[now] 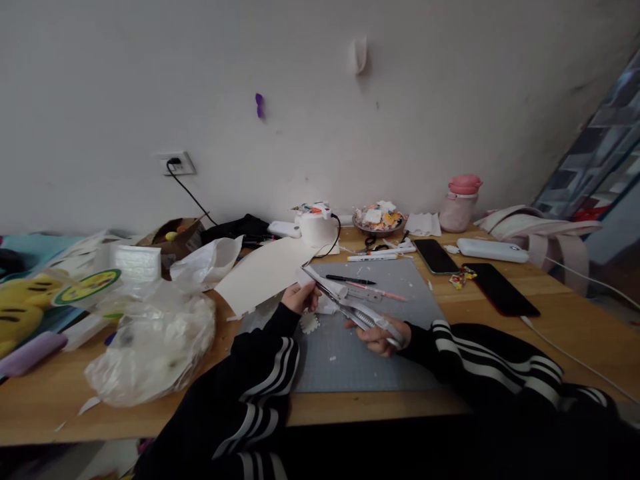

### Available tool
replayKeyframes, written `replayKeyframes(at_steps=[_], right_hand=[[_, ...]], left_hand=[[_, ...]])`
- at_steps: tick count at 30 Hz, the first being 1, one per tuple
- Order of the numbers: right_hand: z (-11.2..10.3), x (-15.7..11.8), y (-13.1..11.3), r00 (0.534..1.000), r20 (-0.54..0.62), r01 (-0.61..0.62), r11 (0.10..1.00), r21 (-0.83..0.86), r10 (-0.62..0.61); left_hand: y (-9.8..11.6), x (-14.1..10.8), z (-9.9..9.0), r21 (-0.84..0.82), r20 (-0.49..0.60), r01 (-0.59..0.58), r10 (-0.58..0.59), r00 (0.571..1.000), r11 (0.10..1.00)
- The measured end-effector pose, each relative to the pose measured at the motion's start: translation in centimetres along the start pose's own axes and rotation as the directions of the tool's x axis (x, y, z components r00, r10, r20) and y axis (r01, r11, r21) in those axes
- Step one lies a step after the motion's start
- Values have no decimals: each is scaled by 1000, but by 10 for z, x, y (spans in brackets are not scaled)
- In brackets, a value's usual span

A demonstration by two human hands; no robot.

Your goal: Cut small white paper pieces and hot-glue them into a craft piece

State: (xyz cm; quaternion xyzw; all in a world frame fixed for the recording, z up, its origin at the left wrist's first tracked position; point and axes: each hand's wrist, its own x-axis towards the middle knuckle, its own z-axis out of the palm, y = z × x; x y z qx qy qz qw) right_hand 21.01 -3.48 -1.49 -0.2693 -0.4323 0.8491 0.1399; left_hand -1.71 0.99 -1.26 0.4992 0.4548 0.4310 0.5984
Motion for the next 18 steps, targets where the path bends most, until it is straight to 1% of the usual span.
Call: replayKeyframes(at_steps=[5,7,9,11,13,15,18], right_hand=[[4,0,1,998,-31,45,999,-32,-46],[1,1,2,999,-23,27,999,-19,-27],[-4,4,3,1000,22,-15,1000,19,15],[-10,6,3,995,97,-42,996,80,34],[-16,8,3,980,194,-72,990,121,47],[-21,9,2,963,264,-94,985,141,54],[-24,10,3,958,282,-101,984,149,55]], left_hand=[[8,0,7,-37,-46,38,-40,998,999],[9,0,8,-46,-47,66,-68,997,997],[9,2,7,-52,-42,78,-80,996,996],[6,3,6,-48,-36,60,-62,997,997],[3,4,3,-42,-38,35,-37,999,998],[1,5,1,-40,-35,8,-9,999,999],[-2,6,-1,-24,-19,-14,14,1000,1000]])
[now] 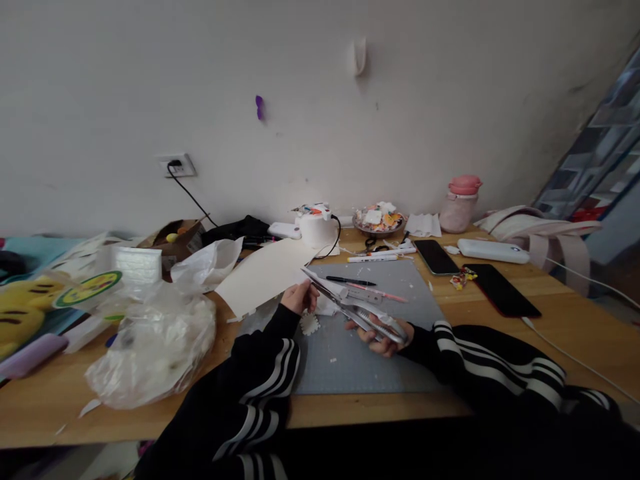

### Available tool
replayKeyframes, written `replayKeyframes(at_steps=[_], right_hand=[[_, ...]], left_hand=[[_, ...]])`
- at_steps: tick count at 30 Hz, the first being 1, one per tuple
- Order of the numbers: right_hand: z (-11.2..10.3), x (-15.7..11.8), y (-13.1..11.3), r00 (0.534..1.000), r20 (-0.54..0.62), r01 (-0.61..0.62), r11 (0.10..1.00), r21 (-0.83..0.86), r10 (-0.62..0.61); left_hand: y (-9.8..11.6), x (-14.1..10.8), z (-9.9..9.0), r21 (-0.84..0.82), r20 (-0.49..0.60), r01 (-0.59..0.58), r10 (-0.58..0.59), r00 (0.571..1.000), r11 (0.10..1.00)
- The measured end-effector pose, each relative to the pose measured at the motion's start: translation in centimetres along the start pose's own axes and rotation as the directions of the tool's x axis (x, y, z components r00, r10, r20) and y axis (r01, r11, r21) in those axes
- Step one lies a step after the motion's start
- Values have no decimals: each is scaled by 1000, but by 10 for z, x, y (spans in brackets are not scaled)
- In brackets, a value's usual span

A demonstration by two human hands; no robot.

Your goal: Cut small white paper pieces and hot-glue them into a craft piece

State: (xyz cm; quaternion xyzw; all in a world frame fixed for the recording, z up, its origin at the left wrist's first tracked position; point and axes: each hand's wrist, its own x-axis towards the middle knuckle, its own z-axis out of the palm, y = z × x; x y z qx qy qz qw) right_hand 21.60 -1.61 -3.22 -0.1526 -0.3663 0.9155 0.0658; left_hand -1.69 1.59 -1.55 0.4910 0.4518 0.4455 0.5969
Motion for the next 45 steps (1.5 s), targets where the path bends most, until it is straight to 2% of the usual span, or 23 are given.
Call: replayKeyframes(at_steps=[5,8,12,15,19,23,26,29,32,36,41,45], right_hand=[[1,1,3,997,-81,-15,999,-40,11],[9,0,3,990,-134,22,997,-69,-31],[22,-2,1,962,-265,25,985,-171,-71],[28,-3,-1,949,-309,4,983,-186,-63],[29,-3,0,947,-308,25,980,-199,-86],[21,-1,3,961,-265,39,987,-154,-80],[11,-1,3,989,-149,15,997,-77,-27],[3,0,1,999,-37,30,999,-23,-31],[1,0,1,999,8,34,999,-6,-34],[6,1,2,999,-41,27,1000,-14,-27],[19,-1,0,971,-230,35,993,-115,-61],[27,-2,0,957,-275,42,980,-197,-96]], left_hand=[[-2,-1,-1,33,-1,-32,32,999,999],[0,-3,0,35,29,-33,32,999,999],[3,-6,4,27,43,-26,25,999,999],[6,-7,7,20,29,-8,7,1000,1000],[10,-6,9,4,-1,43,-43,999,999],[13,-5,11,-27,-23,104,-104,994,994],[15,-6,12,-39,-24,107,-108,994,994],[14,-6,11,-50,-38,90,-92,995,995],[10,-5,8,-57,-28,57,-59,998,997],[7,-5,6,-36,-17,-1,0,1000,999],[5,-5,6,0,3,-8,8,1000,1000],[3,-4,5,18,9,-12,12,1000,1000]])
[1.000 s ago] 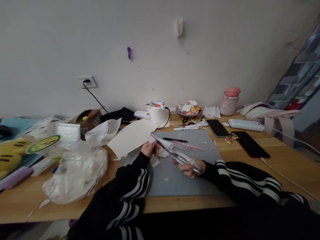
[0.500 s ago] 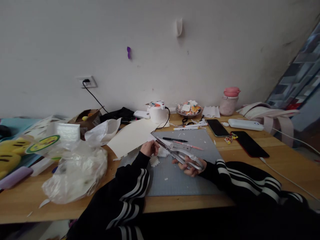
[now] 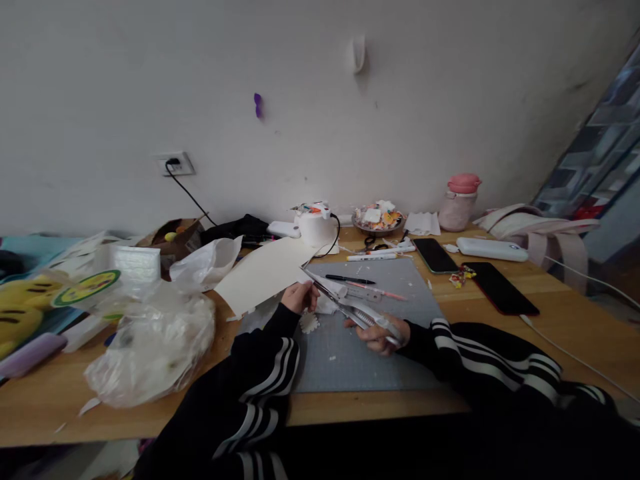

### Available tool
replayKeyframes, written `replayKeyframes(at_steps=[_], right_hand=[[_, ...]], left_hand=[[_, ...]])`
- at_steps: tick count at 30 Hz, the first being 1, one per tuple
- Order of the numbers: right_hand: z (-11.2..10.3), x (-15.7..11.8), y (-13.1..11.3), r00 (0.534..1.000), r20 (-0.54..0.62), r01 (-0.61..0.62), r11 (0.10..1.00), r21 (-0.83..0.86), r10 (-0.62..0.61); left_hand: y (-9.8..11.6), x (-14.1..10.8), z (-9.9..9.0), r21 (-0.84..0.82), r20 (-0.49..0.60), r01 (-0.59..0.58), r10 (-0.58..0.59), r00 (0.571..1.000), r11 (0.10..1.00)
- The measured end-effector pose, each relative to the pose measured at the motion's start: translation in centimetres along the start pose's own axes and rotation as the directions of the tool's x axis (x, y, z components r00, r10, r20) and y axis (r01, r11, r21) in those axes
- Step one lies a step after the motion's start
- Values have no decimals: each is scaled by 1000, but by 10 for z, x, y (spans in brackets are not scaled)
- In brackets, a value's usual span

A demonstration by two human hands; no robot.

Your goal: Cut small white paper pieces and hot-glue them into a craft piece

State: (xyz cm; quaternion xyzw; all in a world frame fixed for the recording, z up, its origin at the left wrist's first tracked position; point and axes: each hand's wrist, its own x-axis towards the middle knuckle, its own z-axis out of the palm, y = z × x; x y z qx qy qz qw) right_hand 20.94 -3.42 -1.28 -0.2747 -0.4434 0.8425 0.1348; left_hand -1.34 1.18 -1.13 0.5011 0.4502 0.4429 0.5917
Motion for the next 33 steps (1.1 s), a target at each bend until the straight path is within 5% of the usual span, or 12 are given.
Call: replayKeyframes(at_steps=[7,18,28,33], right_hand=[[-6,5,5,997,68,36,998,50,-40],[-24,12,7,948,319,-66,983,174,7],[-9,3,6,997,70,29,999,20,-30],[-6,3,7,995,67,80,996,-28,-78]], left_hand=[[-2,1,-2,-5,-3,3,-3,1000,1000],[-6,3,-6,-21,30,-51,52,998,998],[-9,3,-8,-26,33,-55,56,998,998],[-8,1,-7,-17,19,-51,52,998,999]])
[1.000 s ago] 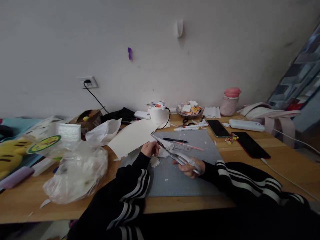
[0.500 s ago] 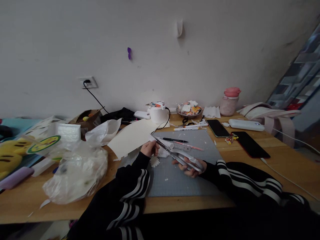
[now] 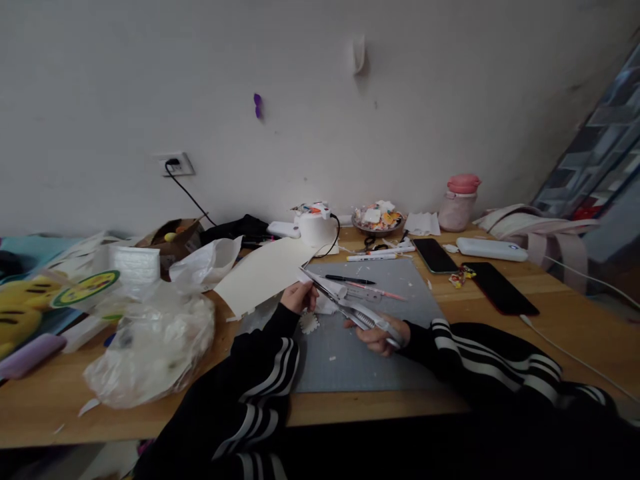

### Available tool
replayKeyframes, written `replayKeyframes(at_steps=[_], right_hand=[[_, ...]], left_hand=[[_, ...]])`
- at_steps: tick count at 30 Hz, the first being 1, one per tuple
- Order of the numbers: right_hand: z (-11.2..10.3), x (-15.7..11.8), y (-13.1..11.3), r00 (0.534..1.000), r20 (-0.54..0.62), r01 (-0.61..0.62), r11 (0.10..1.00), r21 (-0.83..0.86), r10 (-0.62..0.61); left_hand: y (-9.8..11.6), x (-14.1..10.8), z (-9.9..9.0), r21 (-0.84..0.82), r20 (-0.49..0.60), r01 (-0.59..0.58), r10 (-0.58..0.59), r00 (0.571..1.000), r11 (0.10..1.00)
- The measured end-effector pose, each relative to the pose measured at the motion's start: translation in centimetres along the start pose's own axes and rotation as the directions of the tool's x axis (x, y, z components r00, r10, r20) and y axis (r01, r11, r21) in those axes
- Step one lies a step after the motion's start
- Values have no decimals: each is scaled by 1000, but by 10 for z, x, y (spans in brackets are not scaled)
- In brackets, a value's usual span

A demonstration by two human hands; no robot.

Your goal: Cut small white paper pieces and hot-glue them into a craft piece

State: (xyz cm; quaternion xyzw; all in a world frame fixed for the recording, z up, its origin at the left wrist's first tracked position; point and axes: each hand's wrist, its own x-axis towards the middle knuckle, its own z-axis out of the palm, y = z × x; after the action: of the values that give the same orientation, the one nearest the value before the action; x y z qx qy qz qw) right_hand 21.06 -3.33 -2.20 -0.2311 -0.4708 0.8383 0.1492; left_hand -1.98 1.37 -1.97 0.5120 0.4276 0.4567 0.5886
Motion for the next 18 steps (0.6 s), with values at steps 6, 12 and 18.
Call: replayKeyframes(at_steps=[6,12,18], right_hand=[[0,0,0,1000,-5,-14,999,34,14],[-6,3,-1,994,38,-107,987,118,103],[-18,7,1,974,199,-142,975,173,107]], left_hand=[[1,1,2,-8,-20,24,-24,1000,1000],[1,3,3,7,-32,59,-59,998,998],[1,1,0,24,-4,41,-41,999,999]])
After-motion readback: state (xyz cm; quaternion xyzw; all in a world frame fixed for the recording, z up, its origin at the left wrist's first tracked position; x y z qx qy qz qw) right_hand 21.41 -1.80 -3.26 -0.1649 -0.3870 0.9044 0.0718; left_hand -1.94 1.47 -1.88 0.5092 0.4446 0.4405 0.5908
